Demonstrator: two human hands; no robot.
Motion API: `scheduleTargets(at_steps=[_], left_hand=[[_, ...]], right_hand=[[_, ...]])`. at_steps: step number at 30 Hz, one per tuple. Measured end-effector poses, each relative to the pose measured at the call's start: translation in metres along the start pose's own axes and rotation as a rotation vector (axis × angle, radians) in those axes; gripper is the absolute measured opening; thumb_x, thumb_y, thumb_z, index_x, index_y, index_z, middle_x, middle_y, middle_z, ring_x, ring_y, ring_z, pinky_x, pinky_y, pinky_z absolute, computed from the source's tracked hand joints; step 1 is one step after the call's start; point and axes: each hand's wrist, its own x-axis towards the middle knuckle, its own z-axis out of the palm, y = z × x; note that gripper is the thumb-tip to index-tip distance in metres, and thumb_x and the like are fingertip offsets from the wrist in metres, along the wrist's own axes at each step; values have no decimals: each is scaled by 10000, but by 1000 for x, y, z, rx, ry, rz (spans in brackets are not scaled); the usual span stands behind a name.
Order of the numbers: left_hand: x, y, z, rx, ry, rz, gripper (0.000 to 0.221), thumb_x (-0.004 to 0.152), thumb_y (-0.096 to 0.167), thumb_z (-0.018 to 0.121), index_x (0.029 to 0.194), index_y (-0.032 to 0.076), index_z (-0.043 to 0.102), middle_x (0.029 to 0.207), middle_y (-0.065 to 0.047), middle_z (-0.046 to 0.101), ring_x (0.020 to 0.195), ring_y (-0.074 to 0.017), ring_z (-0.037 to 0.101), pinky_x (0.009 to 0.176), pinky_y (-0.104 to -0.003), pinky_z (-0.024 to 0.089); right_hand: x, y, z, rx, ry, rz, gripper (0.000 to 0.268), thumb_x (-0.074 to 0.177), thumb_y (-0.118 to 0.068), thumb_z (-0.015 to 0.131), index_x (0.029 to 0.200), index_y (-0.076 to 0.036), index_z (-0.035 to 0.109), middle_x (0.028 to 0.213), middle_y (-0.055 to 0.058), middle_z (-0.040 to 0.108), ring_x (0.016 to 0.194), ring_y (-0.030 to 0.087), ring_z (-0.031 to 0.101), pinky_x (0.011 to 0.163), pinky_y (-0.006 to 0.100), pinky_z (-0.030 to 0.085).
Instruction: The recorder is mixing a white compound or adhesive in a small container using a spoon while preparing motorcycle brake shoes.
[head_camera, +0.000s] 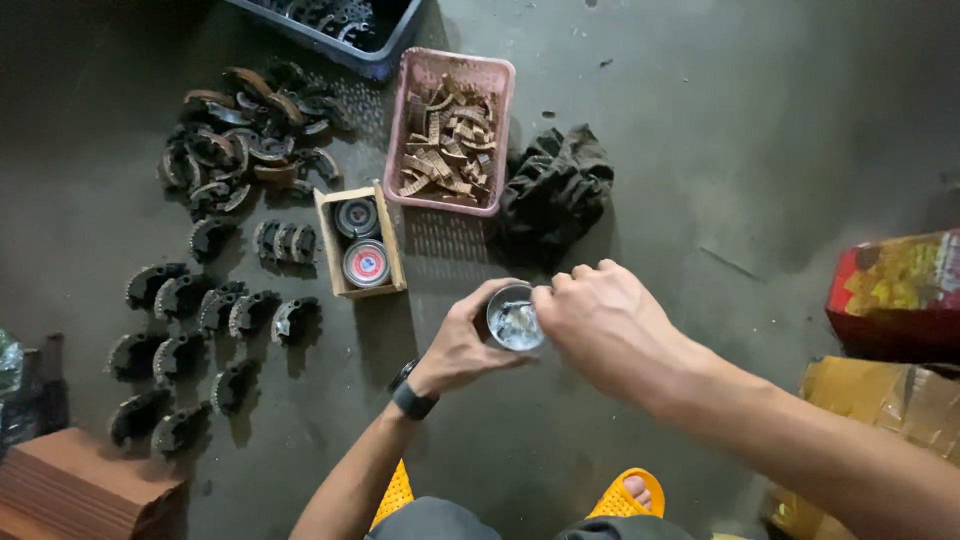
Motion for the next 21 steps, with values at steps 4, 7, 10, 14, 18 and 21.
scheduleTargets(at_steps=[4, 7, 10, 14, 18, 21], left_hand=[[-17, -5, -12, -352, -28, -89, 907, 647, 131, 960, 1421, 45, 497, 1349, -37, 609, 1254, -142, 577, 1097, -332, 488], [-28, -11, -16, -491, -4, -12, 803, 789, 227, 920, 1438, 20, 494, 1334, -44, 616, 1240, -135, 587, 1082, -327, 498], [-29, 9, -13, -764, -34, -27, 719, 962, 494, 705, 1466, 21, 507, 1288, -64, 647, 1119, -137, 630, 915, -300, 529], [-31, 16, 2, -931, 76, -253, 682, 1023, 637, 323, 1331, 73, 551, 1101, -39, 655, 898, -119, 654, 633, -270, 524], [-27, 12, 15, -948, 300, -355, 536, 1103, 521, 303, 1159, 88, 614, 882, -15, 647, 672, -108, 606, 479, -262, 458], [-17, 26, 19, -896, 429, -395, 516, 1073, 492, 315, 1085, 85, 634, 811, -20, 650, 605, -114, 585, 455, -274, 440]], right_hand=[[-2, -30, -49, -156, -41, -52, 225, 732, -123, 687, 927, -24, 631, 866, 138, 664, 815, 289, 673, 711, 396, 537], [-10, -39, -64, -219, -61, -79, 240, 752, -139, 663, 956, -15, 632, 876, 134, 649, 799, 278, 661, 673, 389, 536], [-17, -38, -59, -214, 12, -68, 304, 775, -156, 649, 1038, -4, 641, 869, 112, 642, 804, 252, 656, 670, 374, 530], [-11, -51, -66, -249, 13, -90, 313, 751, -160, 643, 1020, -2, 644, 854, 112, 648, 801, 262, 667, 641, 372, 539], [-13, -54, -51, -236, -153, -91, 266, 795, -165, 626, 1003, 2, 628, 870, 129, 652, 776, 290, 684, 631, 400, 555], [-15, -48, -39, -40, -148, -89, 216, 781, -148, 638, 964, -34, 634, 871, 138, 659, 745, 314, 693, 592, 416, 552]])
